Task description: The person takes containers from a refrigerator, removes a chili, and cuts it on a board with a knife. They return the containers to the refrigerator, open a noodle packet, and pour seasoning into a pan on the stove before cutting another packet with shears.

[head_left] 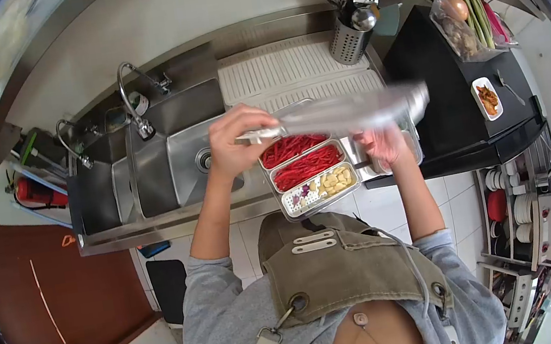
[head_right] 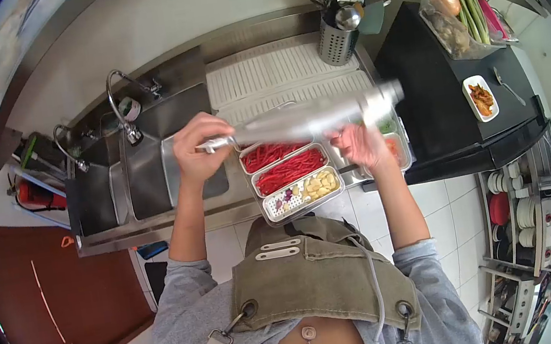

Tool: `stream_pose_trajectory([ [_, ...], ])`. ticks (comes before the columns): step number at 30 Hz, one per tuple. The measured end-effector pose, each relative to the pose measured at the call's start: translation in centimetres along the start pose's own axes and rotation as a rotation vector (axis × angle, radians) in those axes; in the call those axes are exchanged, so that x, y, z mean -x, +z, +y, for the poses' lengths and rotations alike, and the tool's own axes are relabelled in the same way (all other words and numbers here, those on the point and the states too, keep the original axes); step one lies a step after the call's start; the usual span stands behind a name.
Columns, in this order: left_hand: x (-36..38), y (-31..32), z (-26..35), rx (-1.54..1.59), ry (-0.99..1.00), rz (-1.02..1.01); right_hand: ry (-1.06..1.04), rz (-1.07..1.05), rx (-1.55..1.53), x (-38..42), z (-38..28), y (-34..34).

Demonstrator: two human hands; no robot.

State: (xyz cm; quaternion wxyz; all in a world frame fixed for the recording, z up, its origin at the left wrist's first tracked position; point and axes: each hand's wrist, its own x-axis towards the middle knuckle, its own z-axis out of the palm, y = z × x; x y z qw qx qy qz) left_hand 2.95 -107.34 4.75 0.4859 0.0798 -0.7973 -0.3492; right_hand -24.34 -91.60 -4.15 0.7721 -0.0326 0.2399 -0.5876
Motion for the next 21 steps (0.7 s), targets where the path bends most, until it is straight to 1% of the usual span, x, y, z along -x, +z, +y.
stream_pose_trajectory([
  [1,0.7,0.0,0.4,-0.009,-0.006,0.008,-0.060,0.196,0.078,0.3,-0.6,1.4],
  [2,1.4,0.0,0.7,-0.025,0.068,-0.095,0.120,0.047,0.106,0.7,-1.1,2.9],
  [3,2.1,0.0,0.8,-0.041,0.143,-0.202,0.002,0.111,0.132,0.7,-0.4,2.3],
  [4,3.1,0.0,1.2,-0.098,0.065,-0.250,-0.034,0.229,0.182,0.2,-0.5,-1.3],
  [5,3.7,0.1,0.9,-0.100,0.058,-0.244,-0.068,0.350,0.234,0.0,-0.8,-4.4],
  [6,4.5,0.3,0.3,-0.198,0.051,-0.194,-0.059,0.353,0.238,0.1,-0.7,-3.7],
  [7,5.4,0.6,-0.6,-0.297,0.042,-0.144,-0.127,0.391,0.395,0.1,-0.4,-2.2],
  [8,7.3,0.6,-2.6,-0.348,-0.039,-0.125,-0.195,0.426,0.553,0.0,-0.1,-1.2],
  [9,8.6,1.3,-3.8,-0.348,-0.044,-0.121,-0.190,0.427,0.556,-0.4,0.1,-0.9],
  [11,10.8,2.5,-6.1,-0.319,-0.333,0.147,-0.216,0.601,1.154,-1.1,0.6,-0.5],
  [12,12.6,2.8,-7.5,-0.326,-0.372,0.110,-0.320,0.580,1.201,-1.8,1.4,-1.0],
  [13,13.4,3.2,-8.0,-0.325,-0.374,0.107,-0.318,0.583,1.199,-2.5,1.7,-2.5],
  [14,14.3,3.6,-8.2,-0.323,-0.478,0.153,-0.344,0.572,1.222,-3.4,2.2,-4.4],
  [15,15.1,4.0,-8.3,-0.319,-0.580,0.200,-0.371,0.560,1.246,-3.8,2.5,-4.7],
  [16,15.8,4.0,-8.4,-0.389,-0.477,0.162,-0.410,0.569,1.281,-4.0,2.9,-5.1],
  [17,16.5,4.3,-8.7,-0.386,-0.484,0.164,-0.402,0.571,1.285,-3.9,2.9,-5.5],
  [19,17.0,4.5,-7.7,-0.311,-0.634,0.148,-0.399,0.620,1.365,-3.5,3.4,-5.0],
  [20,17.5,4.5,-7.6,-0.301,-0.622,0.148,-0.457,0.555,1.376,-3.9,3.4,-6.7],
  [21,17.7,4.6,-7.5,-0.305,-0.628,0.152,-0.449,0.549,1.378,-4.0,3.3,-6.8],
])
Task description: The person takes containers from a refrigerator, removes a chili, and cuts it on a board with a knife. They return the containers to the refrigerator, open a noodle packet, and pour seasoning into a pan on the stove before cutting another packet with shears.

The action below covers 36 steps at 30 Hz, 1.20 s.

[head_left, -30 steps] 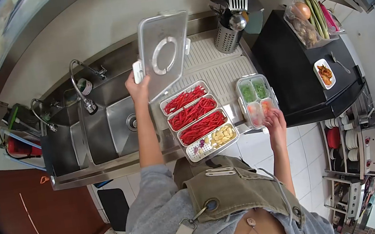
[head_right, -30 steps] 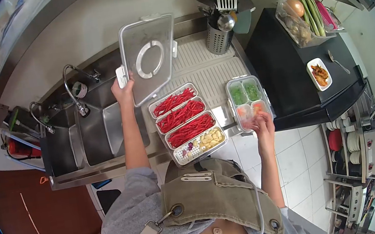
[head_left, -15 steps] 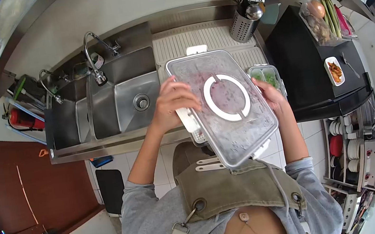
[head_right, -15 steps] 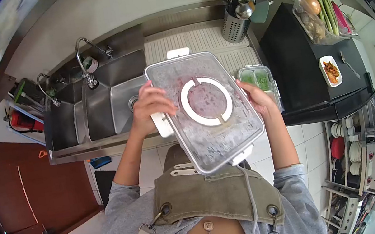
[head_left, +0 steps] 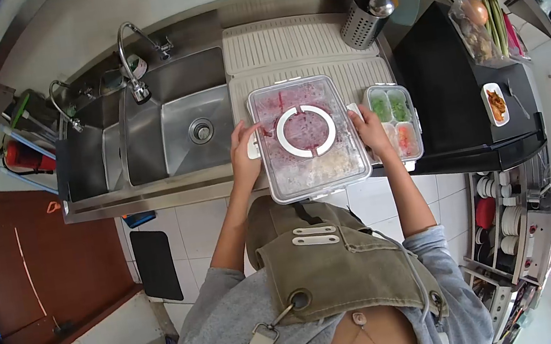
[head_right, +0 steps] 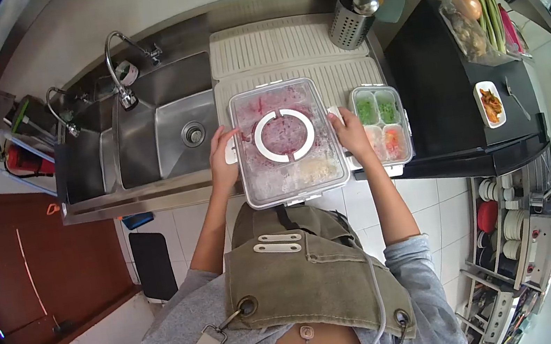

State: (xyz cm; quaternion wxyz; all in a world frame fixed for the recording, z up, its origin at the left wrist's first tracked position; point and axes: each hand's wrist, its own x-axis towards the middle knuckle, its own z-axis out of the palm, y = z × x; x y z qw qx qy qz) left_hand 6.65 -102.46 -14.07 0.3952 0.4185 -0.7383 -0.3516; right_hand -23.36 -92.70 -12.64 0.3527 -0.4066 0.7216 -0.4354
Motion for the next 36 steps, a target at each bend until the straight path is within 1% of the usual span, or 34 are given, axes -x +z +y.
stream_pose_trajectory([
  [2,0.5,0.3,0.1,-0.018,-0.027,0.038,-0.141,0.065,0.115,-0.3,0.2,0.1],
  [4,0.9,0.6,-0.1,-0.049,-0.011,0.057,-0.100,0.039,0.085,-1.1,0.9,0.4],
  [5,0.9,0.7,-0.1,-0.045,-0.007,0.065,-0.111,0.088,0.127,-1.9,2.3,0.8],
  [6,0.8,0.9,-0.1,-0.042,-0.003,0.073,-0.122,0.137,0.169,-2.2,2.0,1.1],
  [10,0.4,1.2,-0.3,-0.124,0.001,0.064,-0.155,0.115,0.204,-2.1,1.1,1.3],
  [12,0.6,1.4,-0.7,-0.120,0.005,0.066,-0.153,0.114,0.267,-2.6,2.7,1.1],
  [14,1.0,1.4,-0.5,-0.132,0.025,0.064,-0.120,0.141,0.260,-3.1,4.2,1.1],
  [16,1.6,1.3,-0.1,-0.121,-0.005,0.051,-0.104,0.085,0.172,-1.9,2.3,0.8],
  [18,2.0,1.2,0.2,-0.108,-0.015,0.050,-0.116,0.060,0.149,-1.4,2.2,0.7],
  [21,2.6,1.2,0.4,-0.134,-0.042,0.029,-0.095,0.075,0.166,-0.8,3.2,1.0],
  [23,2.9,1.2,0.8,-0.139,-0.048,0.030,-0.105,0.128,0.233,-0.6,3.7,1.1],
  [25,3.1,1.2,0.8,-0.144,-0.056,0.029,-0.100,0.123,0.181,-0.5,3.1,1.2],
  [27,2.9,1.2,0.3,-0.044,-0.063,0.033,-0.092,0.122,0.130,-0.5,2.6,1.2],
  [28,2.7,1.2,0.2,-0.044,-0.065,0.030,-0.086,0.136,0.158,-0.7,2.5,1.3],
  [30,2.4,1.0,0.1,0.057,-0.086,-0.012,-0.078,0.150,0.185,-0.6,2.1,1.5],
  [33,2.5,1.1,0.1,-0.008,-0.069,-0.030,-0.080,0.181,0.250,-0.5,2.4,1.6],
  [34,2.6,1.0,0.1,-0.052,-0.068,-0.041,-0.037,0.185,0.238,-0.5,3.0,1.7],
  [36,2.2,0.6,0.4,-0.019,-0.070,-0.062,0.011,0.190,0.225,-0.2,3.5,1.7],
])
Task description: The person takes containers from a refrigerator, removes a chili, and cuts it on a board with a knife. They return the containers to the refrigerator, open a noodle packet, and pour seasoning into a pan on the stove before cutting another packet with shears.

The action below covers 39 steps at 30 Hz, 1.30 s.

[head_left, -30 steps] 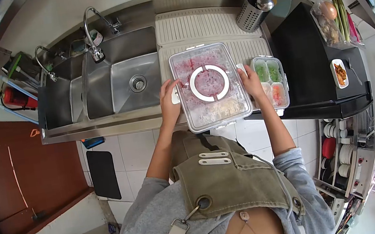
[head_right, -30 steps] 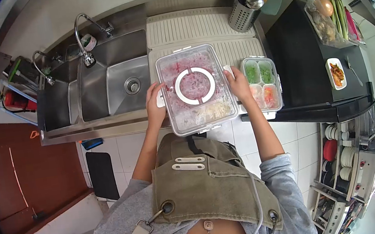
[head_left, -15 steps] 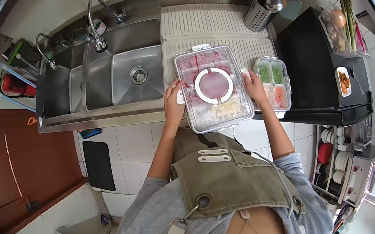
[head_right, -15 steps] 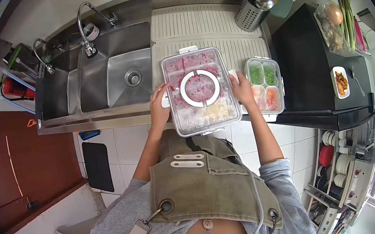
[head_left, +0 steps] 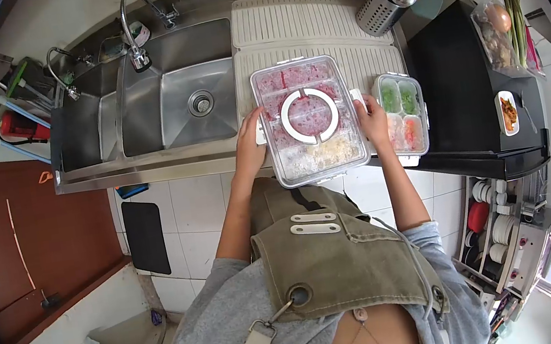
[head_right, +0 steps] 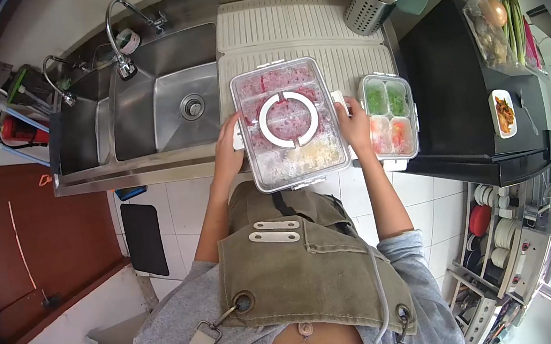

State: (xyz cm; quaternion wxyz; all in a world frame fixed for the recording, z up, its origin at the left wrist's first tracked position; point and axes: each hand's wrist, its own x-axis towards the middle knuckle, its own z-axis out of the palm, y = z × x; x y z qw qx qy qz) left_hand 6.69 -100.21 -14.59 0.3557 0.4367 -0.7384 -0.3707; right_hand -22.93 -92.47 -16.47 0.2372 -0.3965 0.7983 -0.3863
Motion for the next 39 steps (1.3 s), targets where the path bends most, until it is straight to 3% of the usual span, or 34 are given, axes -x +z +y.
stream_pose_trajectory([
  [2,-0.2,-0.1,0.2,0.036,-0.003,-0.020,0.089,-0.009,-0.204,0.6,-0.2,-0.5],
  [3,-0.2,-0.1,0.1,0.037,0.017,-0.003,0.283,-0.091,-0.404,1.0,-0.3,-1.0],
  [4,-0.2,-0.1,0.1,0.036,0.037,0.014,0.286,-0.092,-0.402,1.5,-0.1,-1.4],
  [7,0.0,0.1,-0.3,0.122,-0.032,0.041,0.333,-0.352,-0.872,4.1,-0.5,-2.9],
  [10,-0.2,0.3,0.9,0.151,-0.102,0.058,0.224,-0.366,-0.981,7.4,-4.9,-4.0],
  [12,-0.2,0.7,0.6,0.167,-0.129,0.087,0.184,-0.436,-0.824,8.2,-5.5,-4.6],
  [14,-0.6,0.5,1.0,0.197,-0.138,0.115,0.385,-0.398,-0.910,9.1,-5.9,-4.7],
  [16,-0.6,0.6,0.8,0.180,-0.152,0.111,0.453,-0.377,-0.888,9.8,-6.5,-4.9],
  [18,-0.6,0.8,0.4,0.187,-0.107,0.156,0.707,-0.480,-1.029,10.2,-4.6,-4.4],
  [22,-0.4,1.1,0.3,0.126,-0.074,0.194,0.691,-0.538,-1.330,13.4,-4.6,-3.2],
  [26,0.1,1.3,-0.6,0.118,-0.082,0.180,0.687,-0.457,-1.149,15.4,-5.7,-1.8],
  [32,0.8,0.4,-1.0,-0.159,-0.028,0.067,0.699,-0.348,-0.814,15.3,-2.1,-0.2],
  [34,1.0,0.3,-1.0,-0.091,-0.010,0.088,0.661,-0.312,-0.798,15.1,-1.8,0.1],
  [38,1.6,0.6,-1.6,0.259,-0.202,0.126,0.601,-0.428,-0.637,14.1,-1.9,-0.7],
  [39,1.6,0.9,-1.7,0.430,-0.255,0.174,0.531,-0.428,-0.316,13.6,-2.0,-1.1],
])
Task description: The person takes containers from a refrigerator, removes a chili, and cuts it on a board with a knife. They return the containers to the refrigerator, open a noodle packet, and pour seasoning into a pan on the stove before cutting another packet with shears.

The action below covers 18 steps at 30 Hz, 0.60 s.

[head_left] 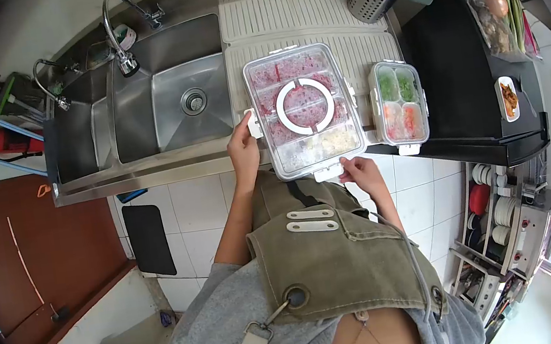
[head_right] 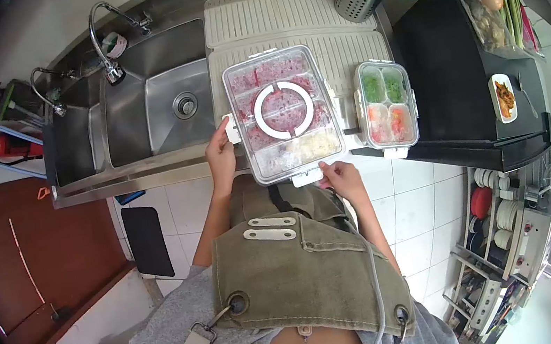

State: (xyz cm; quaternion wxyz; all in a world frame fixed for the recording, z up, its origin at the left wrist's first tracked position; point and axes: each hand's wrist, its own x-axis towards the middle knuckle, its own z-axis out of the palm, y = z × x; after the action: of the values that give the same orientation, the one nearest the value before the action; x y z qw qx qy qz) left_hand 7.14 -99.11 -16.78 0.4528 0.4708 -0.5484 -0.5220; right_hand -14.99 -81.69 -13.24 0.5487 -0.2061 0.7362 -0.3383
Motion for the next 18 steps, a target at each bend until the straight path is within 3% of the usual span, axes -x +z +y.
stream_pose_trajectory([
  [3,-0.2,0.2,-0.2,0.137,-0.129,0.042,-0.084,0.309,0.769,0.4,-2.1,-1.2],
  [6,-0.6,0.4,-0.7,0.008,-0.171,0.073,-0.114,0.401,0.773,0.0,-5.5,-2.2],
  [8,-0.8,0.4,-0.8,-0.037,-0.129,0.070,-0.503,0.523,0.663,-2.1,-5.9,-3.0],
  [9,-0.8,0.4,-0.9,-0.082,-0.091,0.069,-0.498,0.527,0.662,-3.1,-6.6,-3.1],
  [11,-0.9,0.3,-0.6,-0.114,-0.077,0.058,-0.688,0.551,0.684,-5.2,-8.1,-3.1],
  [15,-0.9,0.1,0.8,-0.146,-0.100,0.048,-0.646,0.506,0.720,-8.2,-9.1,-2.5],
  [17,-0.9,-0.1,1.3,-0.174,-0.104,0.058,-0.511,0.497,0.850,-8.6,-9.4,-2.5],
  [18,-0.8,-0.2,1.4,-0.201,-0.113,0.060,-0.605,0.573,0.850,-8.6,-9.0,-2.6],
])
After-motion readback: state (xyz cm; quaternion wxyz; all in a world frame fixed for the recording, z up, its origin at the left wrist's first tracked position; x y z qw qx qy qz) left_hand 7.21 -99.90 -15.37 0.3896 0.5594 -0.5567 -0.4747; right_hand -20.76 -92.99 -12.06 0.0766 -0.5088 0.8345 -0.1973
